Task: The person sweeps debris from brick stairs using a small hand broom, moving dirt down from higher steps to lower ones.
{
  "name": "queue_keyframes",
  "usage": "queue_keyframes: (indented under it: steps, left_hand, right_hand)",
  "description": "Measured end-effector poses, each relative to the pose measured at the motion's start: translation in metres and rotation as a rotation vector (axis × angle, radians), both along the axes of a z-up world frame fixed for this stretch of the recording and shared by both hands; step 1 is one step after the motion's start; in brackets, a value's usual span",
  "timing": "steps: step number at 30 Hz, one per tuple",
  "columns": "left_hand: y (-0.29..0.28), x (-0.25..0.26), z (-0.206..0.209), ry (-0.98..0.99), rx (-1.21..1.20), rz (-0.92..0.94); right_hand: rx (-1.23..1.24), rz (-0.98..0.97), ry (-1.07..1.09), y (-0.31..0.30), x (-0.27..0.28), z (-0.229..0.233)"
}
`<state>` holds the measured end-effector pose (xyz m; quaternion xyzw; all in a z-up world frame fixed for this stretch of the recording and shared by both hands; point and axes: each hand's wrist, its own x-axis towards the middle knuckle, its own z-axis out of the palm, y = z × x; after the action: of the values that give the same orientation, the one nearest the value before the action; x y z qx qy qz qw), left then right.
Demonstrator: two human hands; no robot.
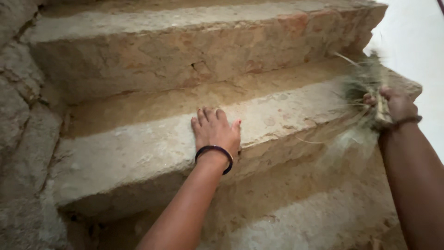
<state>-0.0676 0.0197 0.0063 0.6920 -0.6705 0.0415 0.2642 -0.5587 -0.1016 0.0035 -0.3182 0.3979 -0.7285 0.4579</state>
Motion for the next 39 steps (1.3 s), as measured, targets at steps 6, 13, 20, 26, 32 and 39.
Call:
queue_keyframes:
  steps: [6, 13, 20, 26, 32, 39]
  left_hand:
    - [-0.002, -0.001, -0.001, -0.008, -0.007, -0.003]
    - [-0.003, 0.001, 0.001, -0.006, 0.017, -0.015]
    - [-0.009, 0.002, 0.001, -0.039, -0.094, -0.082]
    - [-0.016, -0.097, 0.009, 0.569, -0.049, -0.538]
    - [-0.050, -0.190, 0.010, 1.379, 0.993, -0.728]
    - [-0.083, -0.194, 0.022, 0.487, 0.329, -0.758]
  right_hand:
    - [0.080, 0.012, 0.092, 0.012, 0.010, -0.006]
    - [-0.044, -0.247, 0.062, 0.030, 0.004, -0.007]
    - [0.060, 0.259, 0.270, 0.091, 0.073, 0.020]
    - [0.030, 0.425, 0.364, 0.128, 0.115, 0.039]
    - [0.296, 0.474, 0.576, 0.150, 0.117, 0.049]
    - [0.186, 0.143, 1.032, 0.122, 0.087, 0.016]
